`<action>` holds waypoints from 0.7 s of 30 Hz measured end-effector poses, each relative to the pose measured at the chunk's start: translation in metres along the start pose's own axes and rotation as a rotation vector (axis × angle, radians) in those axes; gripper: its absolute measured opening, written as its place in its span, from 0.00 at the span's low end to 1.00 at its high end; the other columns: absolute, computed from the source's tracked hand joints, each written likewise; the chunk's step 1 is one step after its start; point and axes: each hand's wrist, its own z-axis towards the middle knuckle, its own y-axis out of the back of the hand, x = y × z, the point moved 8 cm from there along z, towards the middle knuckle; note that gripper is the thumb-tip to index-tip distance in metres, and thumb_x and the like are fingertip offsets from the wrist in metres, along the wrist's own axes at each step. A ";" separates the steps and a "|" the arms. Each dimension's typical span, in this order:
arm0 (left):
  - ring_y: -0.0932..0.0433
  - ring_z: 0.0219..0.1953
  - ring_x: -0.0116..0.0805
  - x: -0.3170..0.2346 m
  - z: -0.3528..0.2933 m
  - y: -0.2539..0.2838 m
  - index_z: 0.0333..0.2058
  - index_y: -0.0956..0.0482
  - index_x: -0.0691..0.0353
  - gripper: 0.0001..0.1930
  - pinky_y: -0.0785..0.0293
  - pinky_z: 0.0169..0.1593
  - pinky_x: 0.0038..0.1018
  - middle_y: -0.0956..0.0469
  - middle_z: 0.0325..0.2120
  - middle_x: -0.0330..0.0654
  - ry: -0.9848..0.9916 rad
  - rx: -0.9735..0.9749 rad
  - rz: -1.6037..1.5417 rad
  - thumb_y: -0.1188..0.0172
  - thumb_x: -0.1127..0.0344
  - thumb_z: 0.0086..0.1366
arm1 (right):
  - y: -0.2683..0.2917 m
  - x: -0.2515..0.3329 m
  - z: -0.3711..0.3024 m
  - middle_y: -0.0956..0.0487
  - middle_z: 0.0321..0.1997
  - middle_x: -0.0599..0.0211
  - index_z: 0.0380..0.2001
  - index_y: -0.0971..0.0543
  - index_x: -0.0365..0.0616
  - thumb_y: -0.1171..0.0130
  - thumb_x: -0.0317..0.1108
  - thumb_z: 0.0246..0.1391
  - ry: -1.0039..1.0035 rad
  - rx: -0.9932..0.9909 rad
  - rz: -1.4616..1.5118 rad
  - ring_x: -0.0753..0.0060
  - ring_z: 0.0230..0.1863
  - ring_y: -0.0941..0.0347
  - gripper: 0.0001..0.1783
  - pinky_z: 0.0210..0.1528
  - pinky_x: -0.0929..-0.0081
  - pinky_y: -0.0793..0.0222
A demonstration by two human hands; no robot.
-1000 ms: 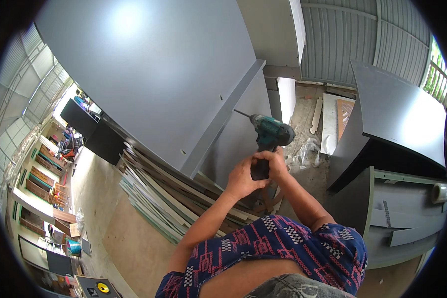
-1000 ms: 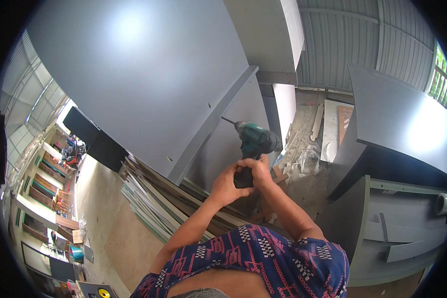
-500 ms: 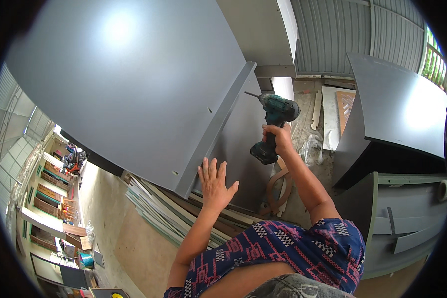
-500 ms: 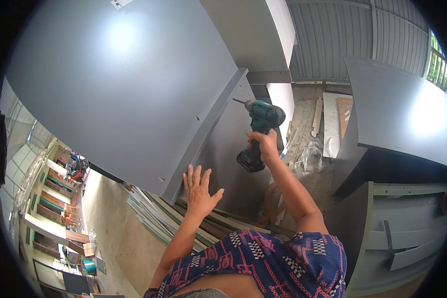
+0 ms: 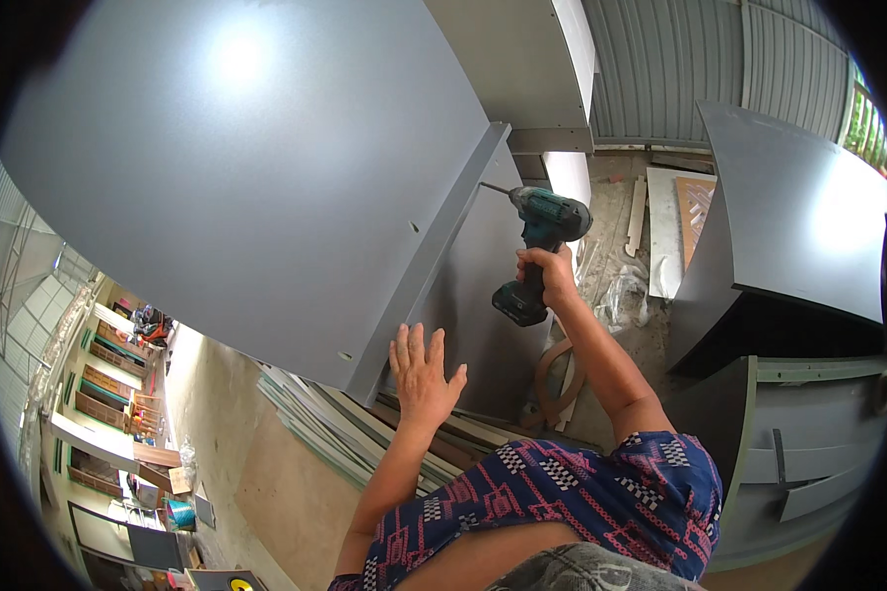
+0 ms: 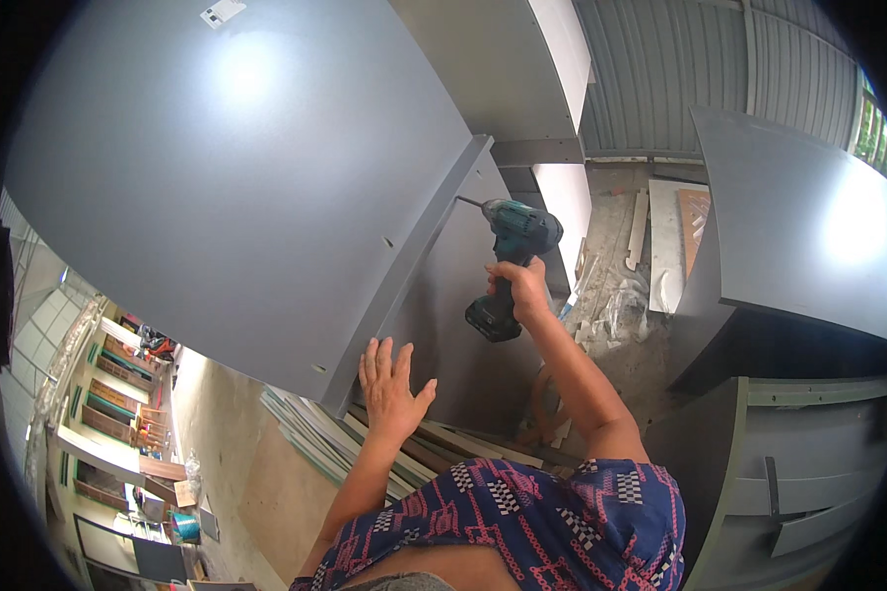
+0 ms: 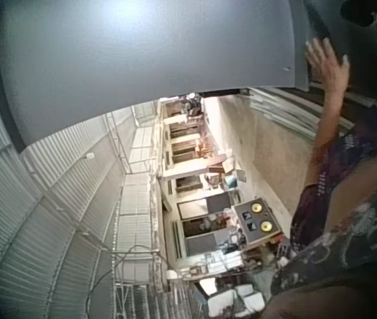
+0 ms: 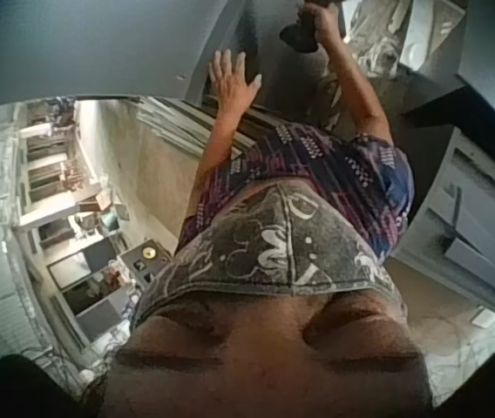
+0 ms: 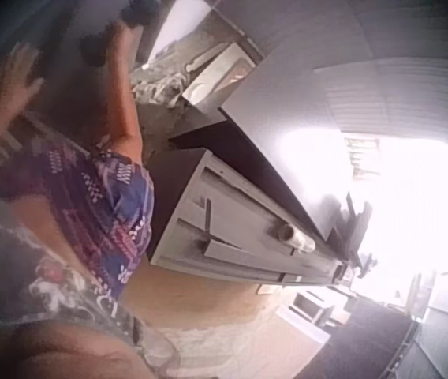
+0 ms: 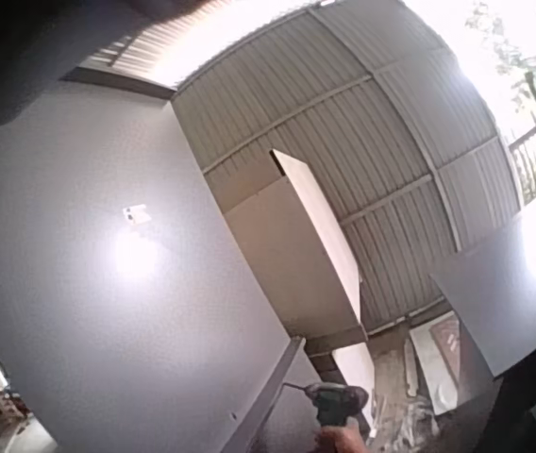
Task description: Using a power drill to attach screws and panels to a furniture unit.
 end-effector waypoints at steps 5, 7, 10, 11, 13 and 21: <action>0.45 0.65 0.59 0.000 0.003 0.003 0.55 0.31 0.61 0.32 0.49 0.65 0.55 0.37 0.57 0.56 -0.027 -0.041 0.064 0.33 0.56 0.54 | 0.002 -0.002 0.000 0.26 0.24 0.62 0.31 0.30 0.37 0.35 0.21 0.39 -0.002 -0.003 0.000 0.68 0.21 0.27 0.16 0.23 0.69 0.27; 0.44 0.64 0.56 0.004 0.003 0.004 0.54 0.29 0.60 0.31 0.48 0.63 0.54 0.35 0.57 0.53 -0.023 -0.067 0.064 0.32 0.56 0.52 | 0.000 -0.003 0.000 0.26 0.20 0.62 0.30 0.30 0.38 0.37 0.22 0.40 0.004 -0.021 -0.016 0.67 0.17 0.28 0.13 0.23 0.71 0.28; 0.43 0.62 0.53 0.009 0.003 0.003 0.51 0.26 0.59 0.29 0.47 0.61 0.52 0.33 0.55 0.50 -0.005 -0.102 0.069 0.31 0.57 0.51 | -0.005 -0.002 -0.002 0.26 0.20 0.62 0.30 0.30 0.38 0.38 0.22 0.40 0.004 0.025 -0.046 0.67 0.17 0.28 0.13 0.22 0.70 0.28; 0.42 0.62 0.52 0.011 0.003 0.002 0.50 0.25 0.59 0.27 0.46 0.61 0.51 0.32 0.54 0.48 0.008 -0.111 0.072 0.32 0.57 0.51 | -0.005 0.000 -0.003 0.26 0.20 0.62 0.30 0.30 0.38 0.38 0.22 0.40 0.006 0.026 -0.047 0.67 0.17 0.28 0.13 0.22 0.70 0.28; 0.42 0.61 0.52 0.011 0.001 0.000 0.48 0.24 0.59 0.26 0.47 0.61 0.51 0.30 0.52 0.46 -0.004 -0.127 0.081 0.32 0.57 0.51 | -0.007 0.002 -0.006 0.26 0.21 0.62 0.25 0.28 0.38 0.36 0.21 0.38 0.006 0.022 -0.007 0.68 0.18 0.28 0.10 0.23 0.71 0.28; 0.40 0.59 0.49 0.016 -0.003 -0.006 0.43 0.20 0.56 0.20 0.47 0.58 0.48 0.24 0.43 0.38 -0.038 -0.223 0.120 0.33 0.58 0.51 | 0.002 0.015 0.018 0.25 0.20 0.61 0.26 0.27 0.36 0.38 0.23 0.40 0.038 0.018 -0.048 0.66 0.16 0.29 0.09 0.22 0.70 0.29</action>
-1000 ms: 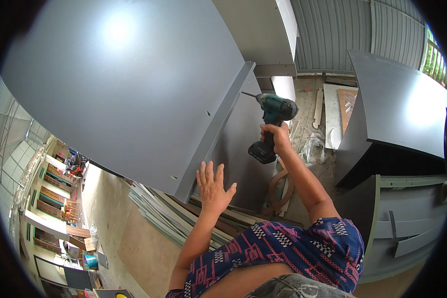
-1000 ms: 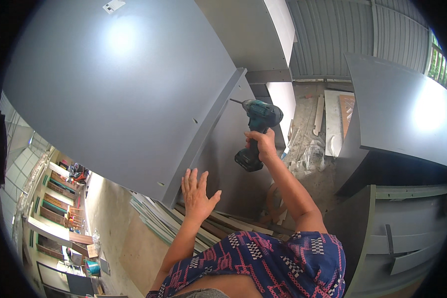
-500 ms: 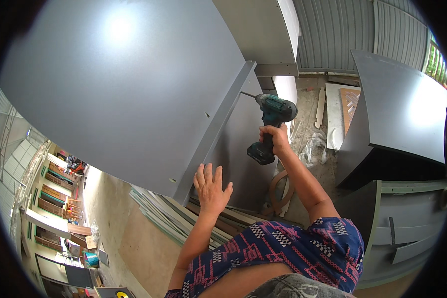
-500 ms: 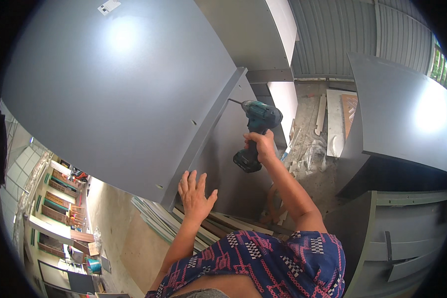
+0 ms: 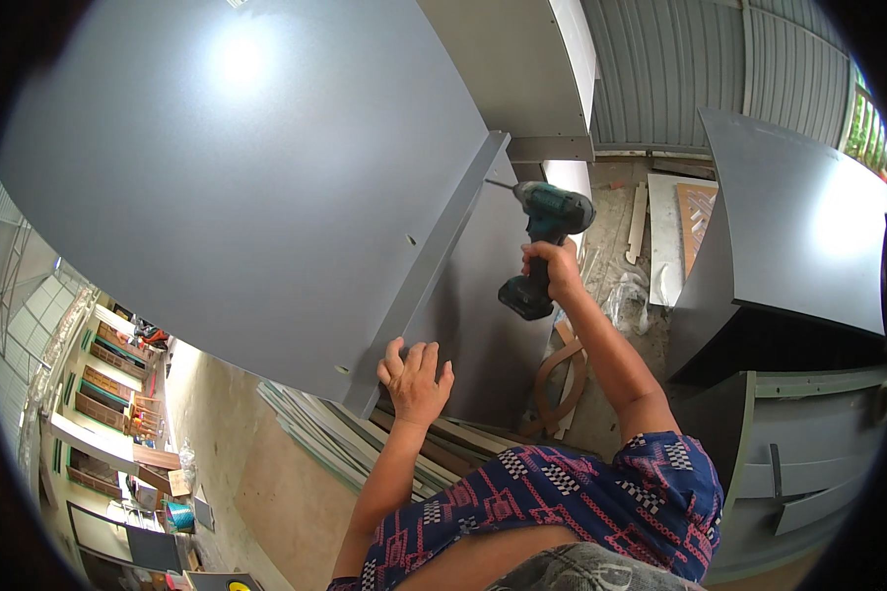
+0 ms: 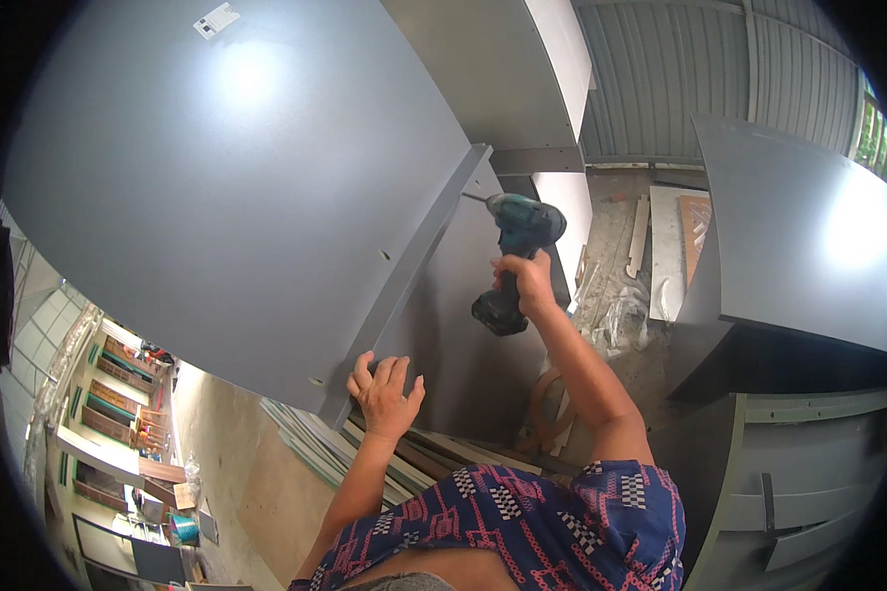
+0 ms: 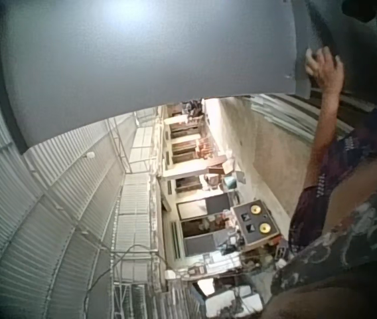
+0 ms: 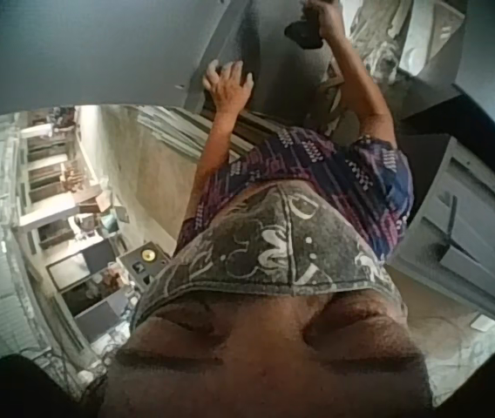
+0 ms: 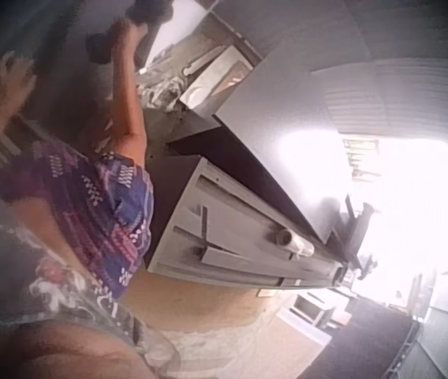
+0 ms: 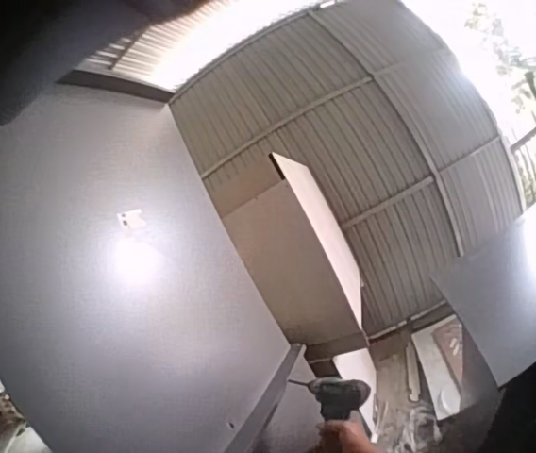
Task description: Using a power drill to attach screws and panels to a furniture unit.
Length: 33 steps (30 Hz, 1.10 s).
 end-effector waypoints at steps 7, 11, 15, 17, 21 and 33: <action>0.39 0.57 0.45 -0.008 0.000 0.004 0.41 0.20 0.52 0.17 0.48 0.55 0.43 0.25 0.39 0.33 -0.044 -0.070 -0.020 0.34 0.57 0.51 | 0.026 0.033 0.063 0.26 0.18 0.61 0.26 0.27 0.36 0.37 0.23 0.39 0.095 -0.055 0.019 0.66 0.14 0.30 0.09 0.19 0.71 0.31; 0.40 0.57 0.44 -0.015 -0.003 0.005 0.41 0.21 0.50 0.16 0.47 0.54 0.42 0.26 0.37 0.32 -0.066 -0.072 -0.017 0.35 0.56 0.52 | 0.036 0.045 0.078 0.26 0.18 0.62 0.25 0.27 0.36 0.37 0.23 0.39 0.147 -0.098 0.016 0.66 0.15 0.29 0.09 0.19 0.71 0.29; 0.40 0.57 0.44 -0.018 0.000 0.005 0.40 0.21 0.50 0.16 0.47 0.53 0.41 0.26 0.36 0.31 -0.068 -0.090 -0.016 0.35 0.56 0.52 | 0.035 0.051 0.092 0.26 0.19 0.62 0.25 0.27 0.36 0.38 0.23 0.39 0.166 -0.103 -0.017 0.67 0.15 0.29 0.09 0.19 0.71 0.29; 0.38 0.56 0.43 -0.020 0.002 0.004 0.39 0.19 0.50 0.17 0.48 0.54 0.43 0.25 0.36 0.31 -0.056 -0.101 -0.025 0.32 0.56 0.49 | 0.034 0.050 0.098 0.26 0.19 0.62 0.25 0.27 0.35 0.38 0.23 0.39 0.158 -0.089 -0.020 0.67 0.15 0.29 0.08 0.20 0.71 0.29; 0.38 0.56 0.43 -0.028 0.002 0.000 0.39 0.19 0.50 0.17 0.47 0.54 0.43 0.25 0.36 0.30 -0.056 -0.102 -0.034 0.32 0.56 0.49 | 0.044 0.047 0.101 0.26 0.18 0.62 0.24 0.26 0.36 0.38 0.23 0.39 0.160 -0.124 -0.025 0.67 0.15 0.29 0.07 0.20 0.71 0.28; 0.36 0.54 0.46 -0.068 -0.002 -0.014 0.40 0.23 0.51 0.18 0.45 0.51 0.42 0.27 0.34 0.33 -0.020 -0.139 -0.118 0.32 0.57 0.49 | 0.071 0.058 0.053 0.26 0.20 0.62 0.26 0.28 0.36 0.38 0.23 0.41 0.178 -0.040 -0.111 0.67 0.17 0.28 0.09 0.21 0.69 0.28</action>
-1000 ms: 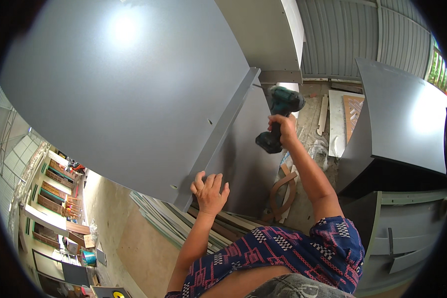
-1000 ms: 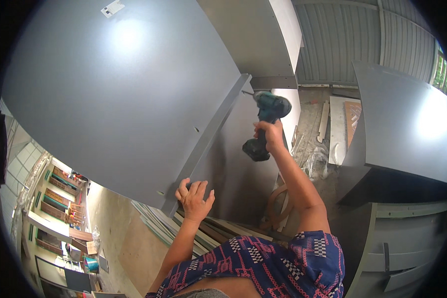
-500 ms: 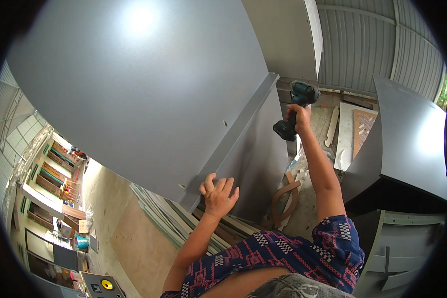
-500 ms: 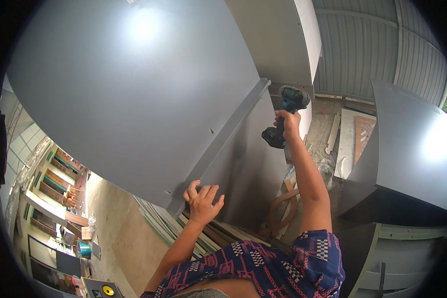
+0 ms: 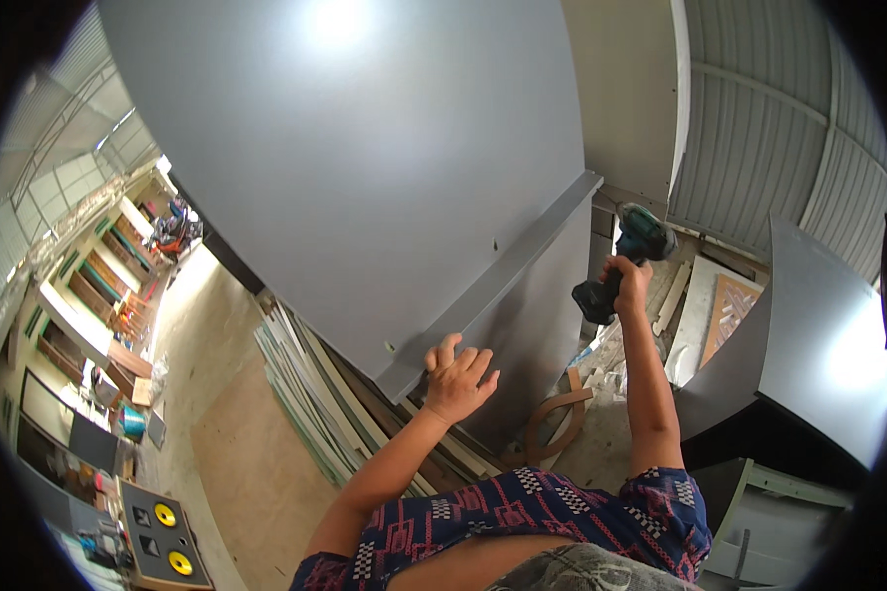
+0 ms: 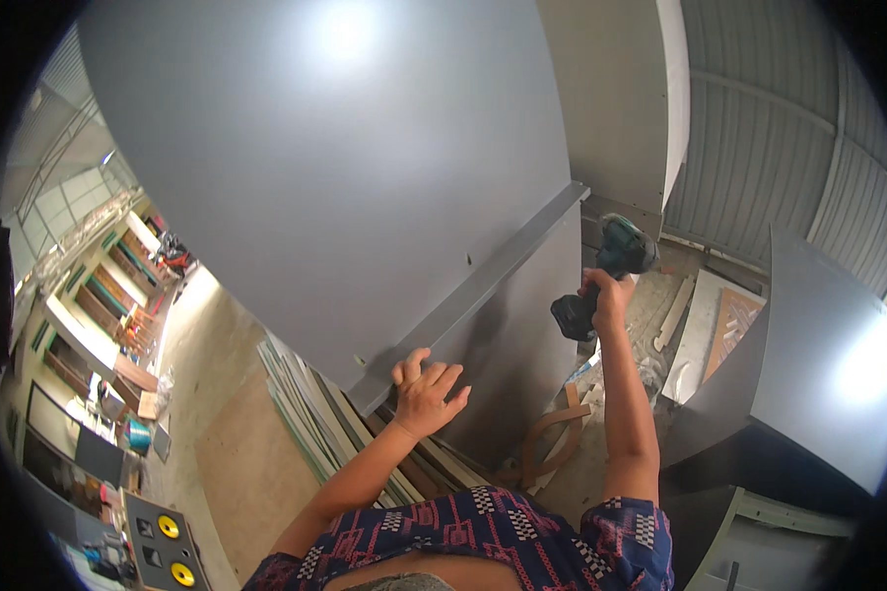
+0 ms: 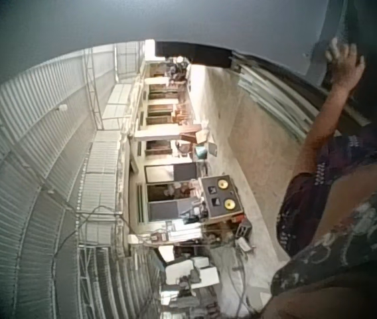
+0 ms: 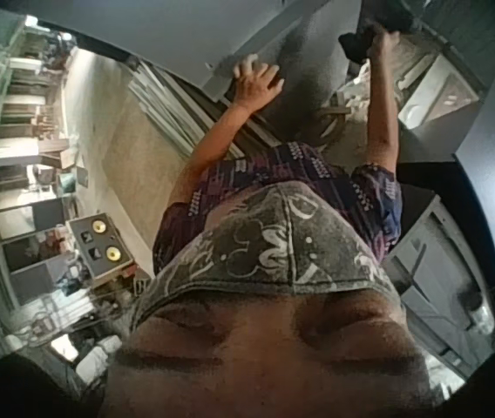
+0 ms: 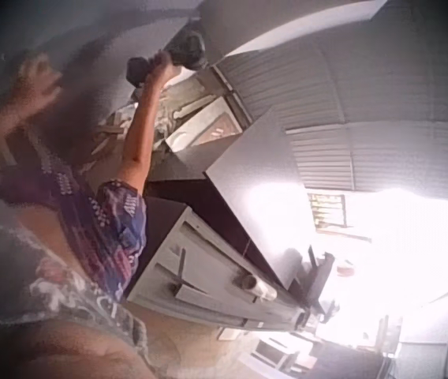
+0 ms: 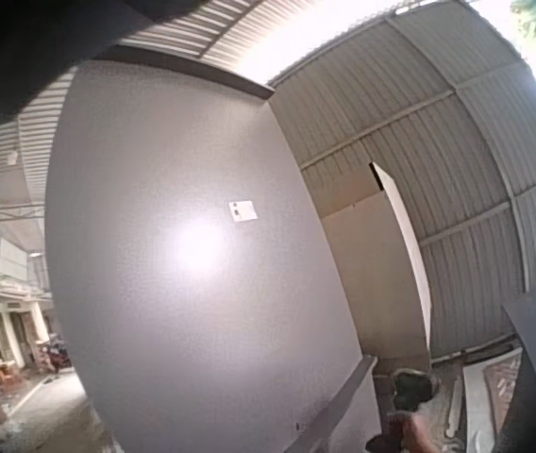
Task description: Using a power drill to attach screws and panels to a furniture unit.
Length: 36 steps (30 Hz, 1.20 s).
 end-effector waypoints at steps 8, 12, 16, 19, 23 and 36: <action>0.34 0.57 0.49 -0.019 0.031 -0.016 0.43 0.21 0.57 0.22 0.44 0.58 0.51 0.23 0.42 0.40 0.161 0.032 -0.286 0.32 0.54 0.51 | -0.041 0.061 -0.093 0.25 0.21 0.61 0.30 0.26 0.33 0.40 0.24 0.38 -0.030 0.205 -0.027 0.66 0.18 0.28 0.12 0.24 0.72 0.31; 0.33 0.58 0.56 -0.043 0.053 -0.010 0.52 0.28 0.66 0.36 0.44 0.63 0.51 0.25 0.49 0.54 0.236 0.052 -0.639 0.31 0.46 0.52 | -0.064 0.064 -0.124 0.24 0.24 0.61 0.33 0.27 0.35 0.40 0.23 0.37 -0.116 0.379 -0.064 0.67 0.20 0.27 0.15 0.26 0.73 0.31; 0.32 0.58 0.55 -0.058 0.050 -0.013 0.60 0.39 0.69 0.52 0.38 0.62 0.40 0.29 0.52 0.59 0.349 0.090 -0.933 0.29 0.37 0.47 | -0.071 0.055 -0.160 0.24 0.25 0.65 0.34 0.25 0.37 0.38 0.22 0.38 -0.219 0.455 -0.146 0.70 0.21 0.26 0.14 0.26 0.74 0.31; 0.32 0.59 0.52 -0.065 0.045 -0.024 0.61 0.41 0.70 0.56 0.38 0.62 0.39 0.30 0.53 0.59 0.449 0.147 -1.083 0.27 0.36 0.43 | -0.062 0.035 -0.175 0.23 0.27 0.67 0.37 0.23 0.37 0.37 0.22 0.39 -0.313 0.496 -0.277 0.72 0.23 0.26 0.17 0.28 0.75 0.30; 0.33 0.60 0.47 -0.079 0.047 -0.027 0.63 0.46 0.71 0.59 0.38 0.63 0.37 0.31 0.54 0.56 0.501 0.190 -1.379 0.24 0.39 0.42 | -0.068 0.038 -0.188 0.21 0.34 0.69 0.41 0.22 0.38 0.34 0.21 0.39 -0.235 0.564 -0.291 0.73 0.34 0.24 0.20 0.38 0.74 0.28; 0.38 0.61 0.38 -0.105 0.037 -0.039 0.64 0.48 0.66 0.54 0.40 0.63 0.34 0.36 0.56 0.47 0.605 0.113 -1.707 0.21 0.57 0.44 | -0.020 0.016 -0.193 0.21 0.46 0.65 0.46 0.23 0.38 0.29 0.25 0.38 -0.231 0.524 -0.403 0.66 0.47 0.25 0.27 0.52 0.68 0.30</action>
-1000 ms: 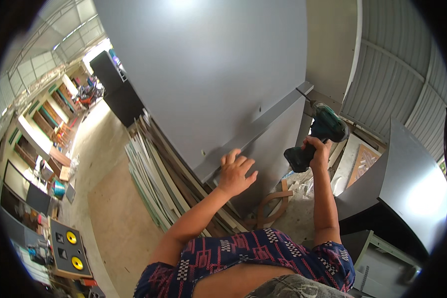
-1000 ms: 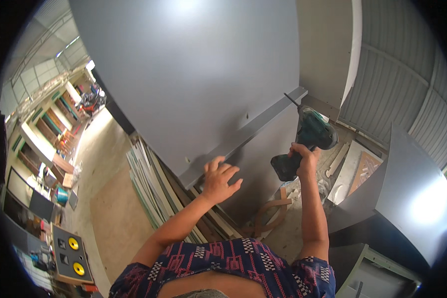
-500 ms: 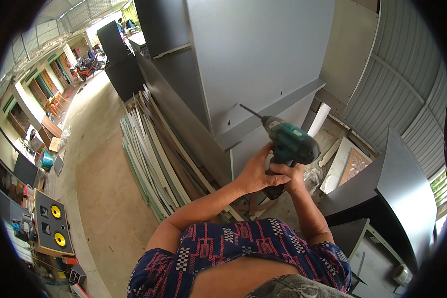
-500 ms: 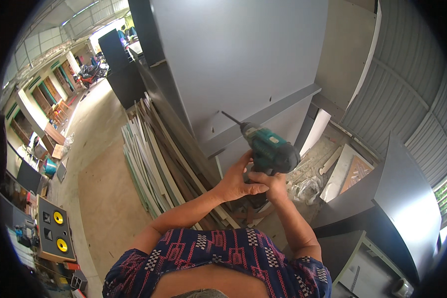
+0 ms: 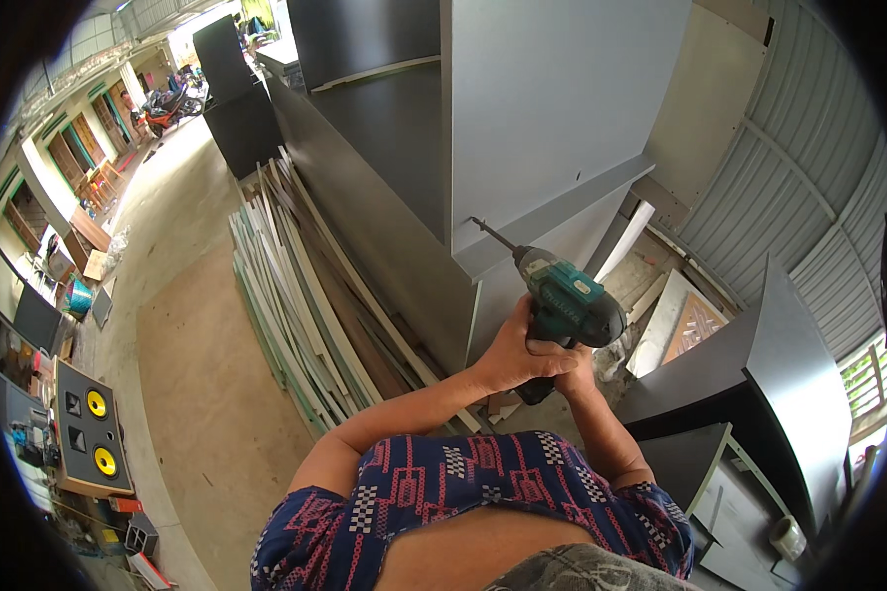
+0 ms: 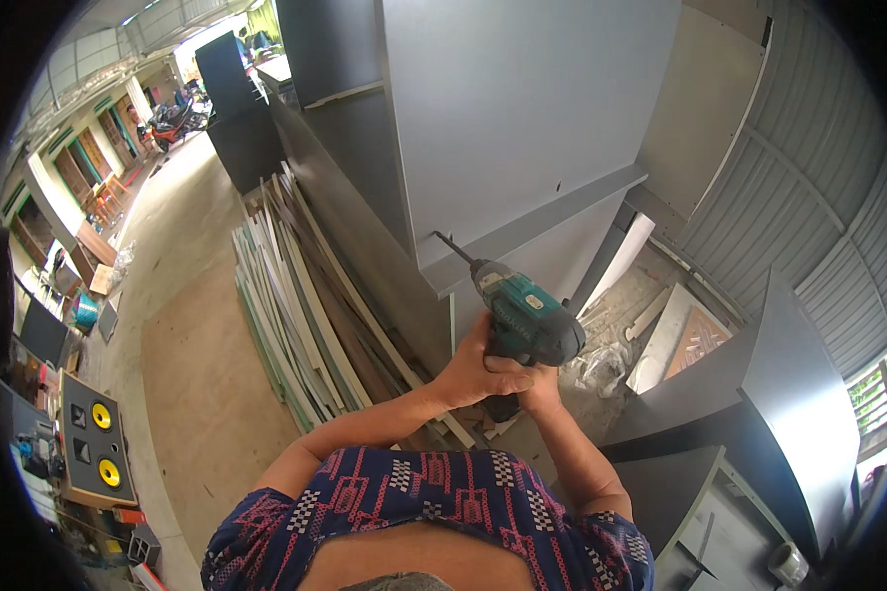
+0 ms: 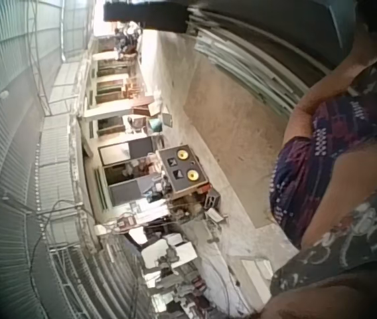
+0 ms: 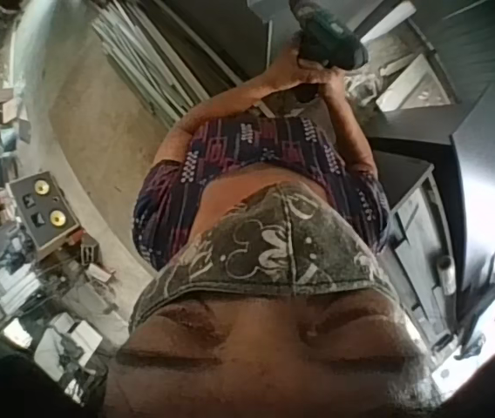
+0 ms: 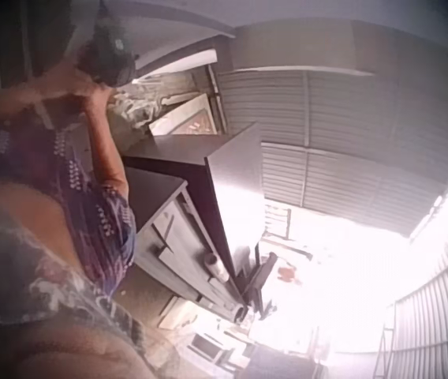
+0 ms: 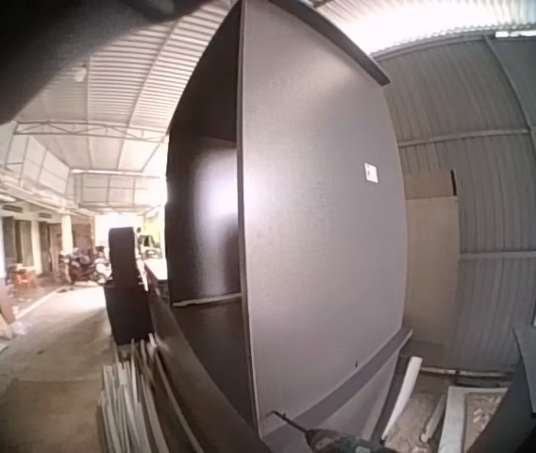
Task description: Using a power drill to attach screws and panels to a furniture unit.
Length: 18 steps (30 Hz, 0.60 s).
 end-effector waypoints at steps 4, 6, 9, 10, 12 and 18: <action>0.37 0.61 0.41 0.003 -0.002 -0.003 0.64 0.49 0.68 0.57 0.42 0.64 0.35 0.35 0.56 0.52 0.009 -0.031 -0.037 0.21 0.52 0.43 | 0.000 0.006 -0.006 0.21 0.47 0.65 0.45 0.21 0.40 0.29 0.25 0.38 0.088 0.007 -0.048 0.68 0.48 0.25 0.25 0.52 0.70 0.30; 0.37 0.61 0.41 0.005 -0.003 -0.003 0.64 0.49 0.68 0.57 0.42 0.65 0.35 0.35 0.57 0.51 0.060 -0.024 -0.028 0.21 0.52 0.41 | 0.000 0.006 -0.008 0.21 0.46 0.65 0.46 0.22 0.40 0.30 0.26 0.40 0.054 0.004 -0.009 0.67 0.48 0.25 0.25 0.52 0.69 0.30; 0.38 0.62 0.41 0.008 -0.003 0.001 0.65 0.52 0.68 0.61 0.42 0.65 0.36 0.36 0.58 0.51 0.035 0.016 -0.004 0.20 0.52 0.39 | -0.010 0.021 -0.009 0.21 0.45 0.65 0.47 0.23 0.40 0.31 0.25 0.41 0.054 0.028 -0.055 0.66 0.47 0.24 0.25 0.51 0.68 0.29; 0.38 0.62 0.41 0.010 -0.004 0.003 0.65 0.52 0.68 0.61 0.42 0.65 0.36 0.36 0.58 0.51 0.032 0.013 -0.003 0.20 0.52 0.39 | -0.013 0.024 -0.009 0.21 0.45 0.65 0.47 0.23 0.40 0.31 0.25 0.41 0.055 0.032 -0.056 0.66 0.47 0.24 0.25 0.51 0.68 0.29; 0.35 0.61 0.45 0.008 -0.010 0.002 0.67 0.57 0.68 0.65 0.40 0.64 0.35 0.34 0.57 0.53 -0.062 0.047 0.097 0.20 0.53 0.38 | -0.014 0.025 -0.011 0.20 0.40 0.66 0.44 0.22 0.39 0.34 0.23 0.42 0.017 0.003 0.033 0.67 0.40 0.23 0.21 0.46 0.70 0.27; 0.30 0.58 0.55 0.032 -0.033 0.002 0.68 0.58 0.62 0.66 0.35 0.61 0.36 0.32 0.56 0.57 0.049 0.088 0.402 0.20 0.52 0.37 | -0.011 0.013 -0.010 0.22 0.31 0.72 0.36 0.21 0.41 0.34 0.23 0.45 -0.064 0.088 0.076 0.76 0.31 0.25 0.12 0.37 0.76 0.28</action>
